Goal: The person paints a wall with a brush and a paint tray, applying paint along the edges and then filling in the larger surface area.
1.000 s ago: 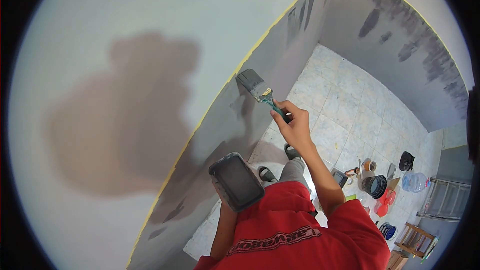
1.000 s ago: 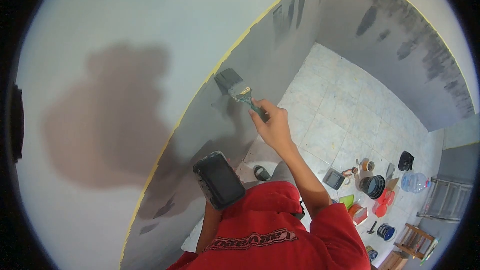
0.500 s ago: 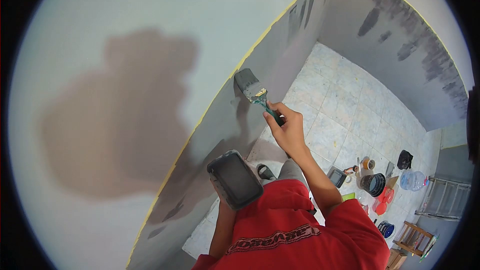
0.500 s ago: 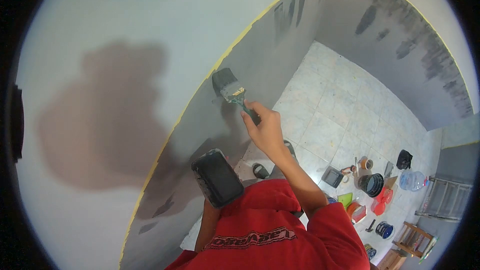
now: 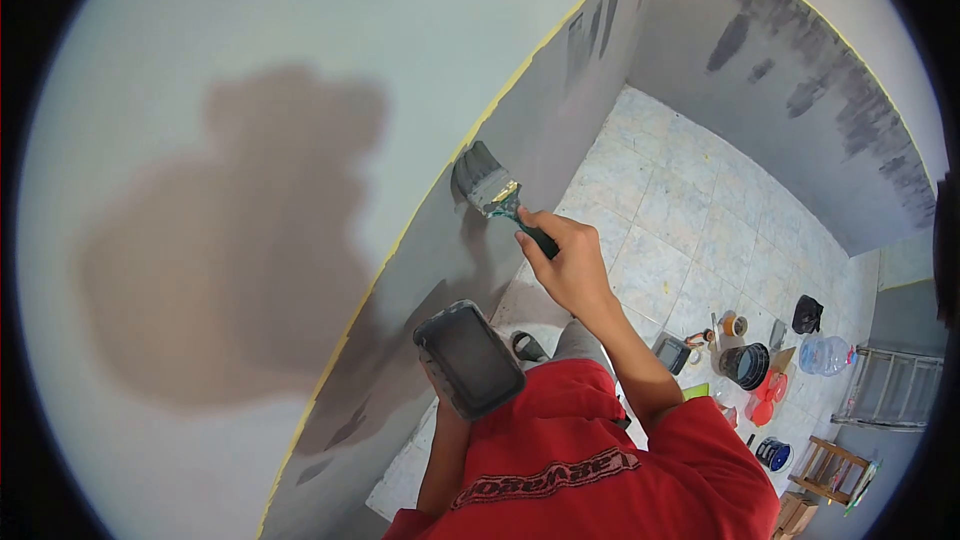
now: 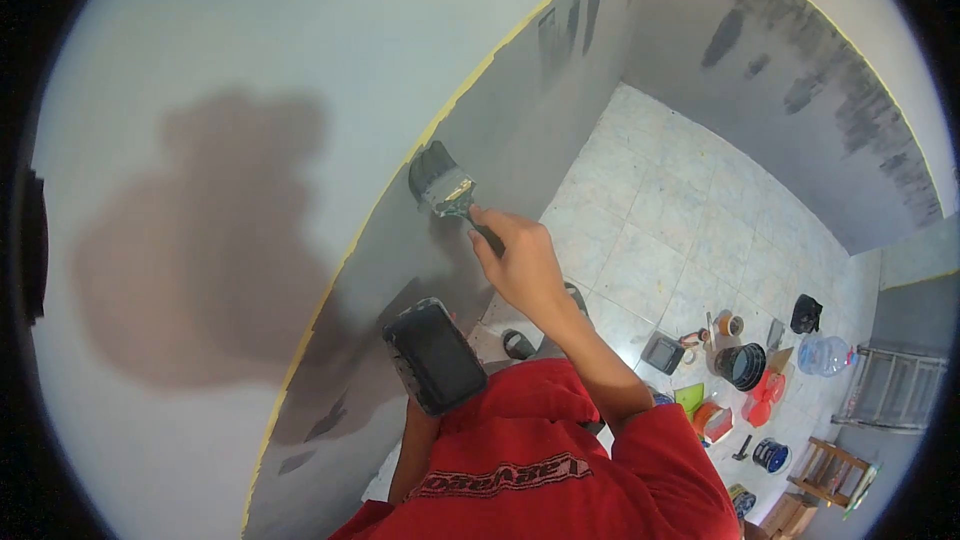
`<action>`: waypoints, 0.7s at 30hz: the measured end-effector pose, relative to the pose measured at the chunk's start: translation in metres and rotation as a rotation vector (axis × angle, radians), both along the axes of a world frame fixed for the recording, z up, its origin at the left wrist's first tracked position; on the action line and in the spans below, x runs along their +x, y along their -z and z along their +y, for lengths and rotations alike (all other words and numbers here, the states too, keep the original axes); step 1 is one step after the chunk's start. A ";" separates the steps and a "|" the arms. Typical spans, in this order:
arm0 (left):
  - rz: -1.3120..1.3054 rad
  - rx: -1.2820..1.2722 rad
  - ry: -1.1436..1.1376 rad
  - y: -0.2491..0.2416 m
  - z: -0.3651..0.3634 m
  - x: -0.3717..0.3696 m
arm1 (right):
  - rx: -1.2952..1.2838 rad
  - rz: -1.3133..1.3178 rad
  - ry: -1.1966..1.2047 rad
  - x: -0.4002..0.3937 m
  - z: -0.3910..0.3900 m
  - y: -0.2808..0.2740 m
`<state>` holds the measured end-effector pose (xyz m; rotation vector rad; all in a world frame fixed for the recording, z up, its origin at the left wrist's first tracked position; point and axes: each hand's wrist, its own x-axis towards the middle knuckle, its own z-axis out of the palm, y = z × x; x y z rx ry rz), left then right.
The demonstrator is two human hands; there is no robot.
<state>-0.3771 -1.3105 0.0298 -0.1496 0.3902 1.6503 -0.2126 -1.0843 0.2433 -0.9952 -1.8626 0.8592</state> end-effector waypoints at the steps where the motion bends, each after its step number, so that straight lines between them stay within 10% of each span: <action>1: -0.004 0.001 0.001 0.000 0.001 0.000 | -0.002 0.001 -0.010 0.000 0.000 -0.001; 21: -0.029 0.049 -0.023 -0.006 0.005 0.004 | 0.008 -0.056 -0.106 0.031 0.006 -0.008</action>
